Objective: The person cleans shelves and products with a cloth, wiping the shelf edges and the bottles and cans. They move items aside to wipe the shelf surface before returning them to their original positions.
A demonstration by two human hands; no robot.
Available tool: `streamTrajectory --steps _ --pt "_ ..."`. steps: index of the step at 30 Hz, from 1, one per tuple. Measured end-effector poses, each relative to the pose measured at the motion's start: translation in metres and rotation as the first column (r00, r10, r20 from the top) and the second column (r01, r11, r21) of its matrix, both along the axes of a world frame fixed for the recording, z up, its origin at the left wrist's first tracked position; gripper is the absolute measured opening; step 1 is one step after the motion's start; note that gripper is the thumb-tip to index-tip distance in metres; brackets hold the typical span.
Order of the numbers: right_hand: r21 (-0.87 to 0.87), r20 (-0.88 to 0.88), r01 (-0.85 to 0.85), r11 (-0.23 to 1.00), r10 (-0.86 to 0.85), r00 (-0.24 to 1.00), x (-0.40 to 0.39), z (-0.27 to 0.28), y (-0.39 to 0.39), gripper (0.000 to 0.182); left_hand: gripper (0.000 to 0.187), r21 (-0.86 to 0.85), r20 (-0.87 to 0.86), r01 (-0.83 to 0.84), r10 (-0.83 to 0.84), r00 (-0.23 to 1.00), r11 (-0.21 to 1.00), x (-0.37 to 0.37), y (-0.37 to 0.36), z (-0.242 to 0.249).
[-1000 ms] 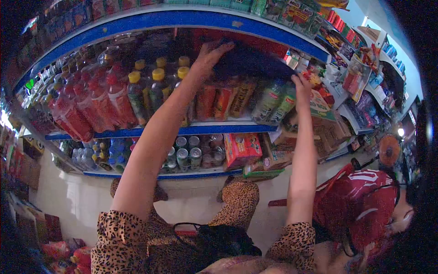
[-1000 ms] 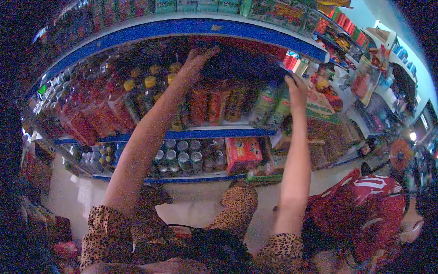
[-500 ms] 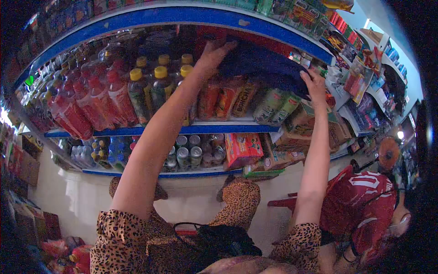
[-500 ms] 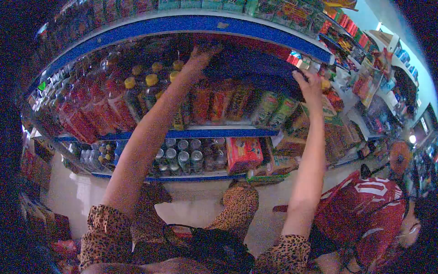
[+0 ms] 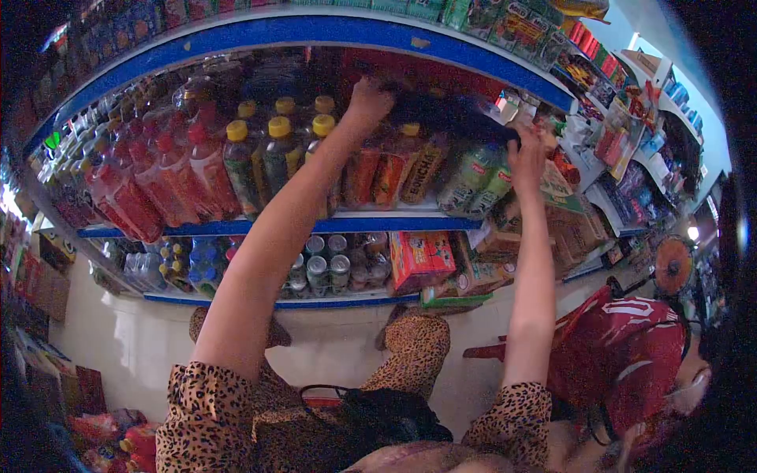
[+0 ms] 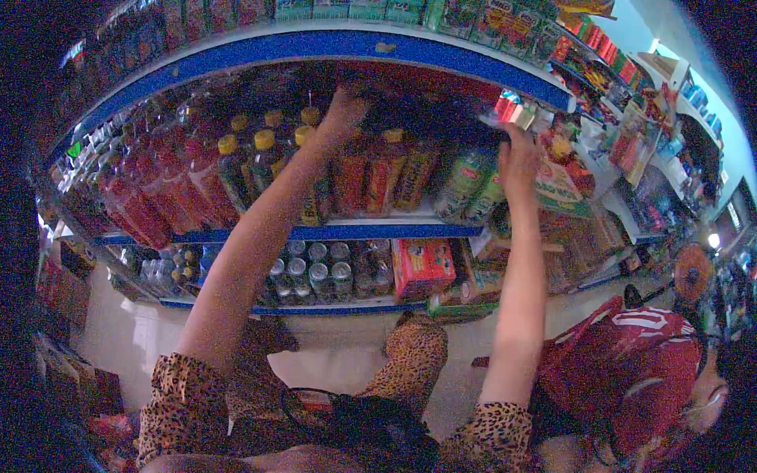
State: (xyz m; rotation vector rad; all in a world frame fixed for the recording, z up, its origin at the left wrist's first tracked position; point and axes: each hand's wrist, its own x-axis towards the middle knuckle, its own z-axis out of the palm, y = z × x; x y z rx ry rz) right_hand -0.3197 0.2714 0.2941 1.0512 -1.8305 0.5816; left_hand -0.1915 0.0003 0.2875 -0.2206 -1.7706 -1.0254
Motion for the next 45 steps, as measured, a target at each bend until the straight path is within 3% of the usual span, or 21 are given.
streamTrajectory --steps 3,6,9,12,15,18,21,24,27,30,33,36,39,42,45 --pt "-0.071 0.058 -0.063 0.995 0.067 0.996 -0.004 -0.015 -0.001 0.03 0.03 -0.146 0.26 -0.07 0.106 0.96 0.987 0.01 0.009 0.003" --pt "-0.103 0.062 -0.069 0.992 0.076 0.995 -0.005 -0.022 0.001 0.03 0.029 -0.295 0.155 -0.22 0.274 0.949 0.93 0.009 0.023 0.001" --pt "-0.087 0.059 -0.069 0.994 0.075 0.995 0.0 -0.024 0.001 0.033 0.035 -0.356 0.201 -0.334 0.421 0.885 0.873 0.011 0.028 0.001" --pt "-0.109 0.018 -0.039 0.993 0.041 0.999 0.006 -0.032 -0.002 0.038 0.043 -0.771 0.114 -0.239 0.496 0.861 0.591 0.018 0.021 0.008" --pt "-0.151 -0.013 -0.012 0.989 0.01 1.0 0.013 -0.038 -0.007 0.041 0.044 -0.349 0.562 -0.125 0.314 0.765 0.929 0.026 0.036 0.018" --pt "-0.192 -0.042 0.017 0.981 -0.025 0.999 0.014 -0.041 -0.012 0.043 0.048 -0.693 0.245 -0.371 0.686 0.685 0.618 0.023 0.044 0.005" --pt "-0.186 0.0 0.035 0.982 -0.036 0.999 0.014 -0.04 -0.011 0.044 0.052 -0.65 0.087 -0.466 0.668 0.739 0.6 0.018 0.052 -0.007" --pt "-0.148 0.03 0.034 0.988 -0.03 0.999 0.017 -0.033 -0.008 0.045 0.051 -0.71 -0.284 -0.562 0.558 0.78 0.424 0.011 0.059 -0.013" --pt "-0.136 0.05 0.04 0.99 -0.033 0.998 0.016 -0.031 -0.009 0.045 0.052 -0.747 -0.286 -0.558 0.582 0.761 0.362 0.012 0.065 -0.021" --pt "-0.097 0.072 0.085 0.992 -0.079 0.994 0.018 -0.028 -0.008 0.045 0.057 -0.772 -0.083 -0.459 0.646 0.759 0.44 0.018 0.07 -0.02" --pt "-0.105 0.064 0.095 0.99 -0.089 0.994 0.018 -0.035 -0.008 0.046 0.058 -0.756 -0.1 -0.48 0.646 0.757 0.445 0.018 0.071 -0.02" --pt "-0.148 0.069 0.049 0.988 -0.039 0.997 0.014 -0.042 -0.01 0.048 0.041 -0.678 -0.187 -0.566 0.634 0.75 0.47 0.009 0.07 -0.023" --pt "-0.153 0.05 0.033 0.988 -0.026 0.998 0.017 -0.045 -0.008 0.049 0.041 -0.648 -0.172 -0.538 0.584 0.794 0.54 0.014 0.074 -0.023" --pt "-0.145 0.027 0.071 0.987 -0.067 0.997 0.02 -0.047 -0.009 0.05 0.051 -0.744 0.055 -0.416 0.669 0.741 0.522 0.021 0.076 -0.019" --pt "-0.141 0.021 0.087 0.986 -0.085 0.996 0.02 -0.051 -0.009 0.052 0.049 -0.751 0.011 -0.44 0.676 0.737 0.492 0.018 0.074 -0.022"
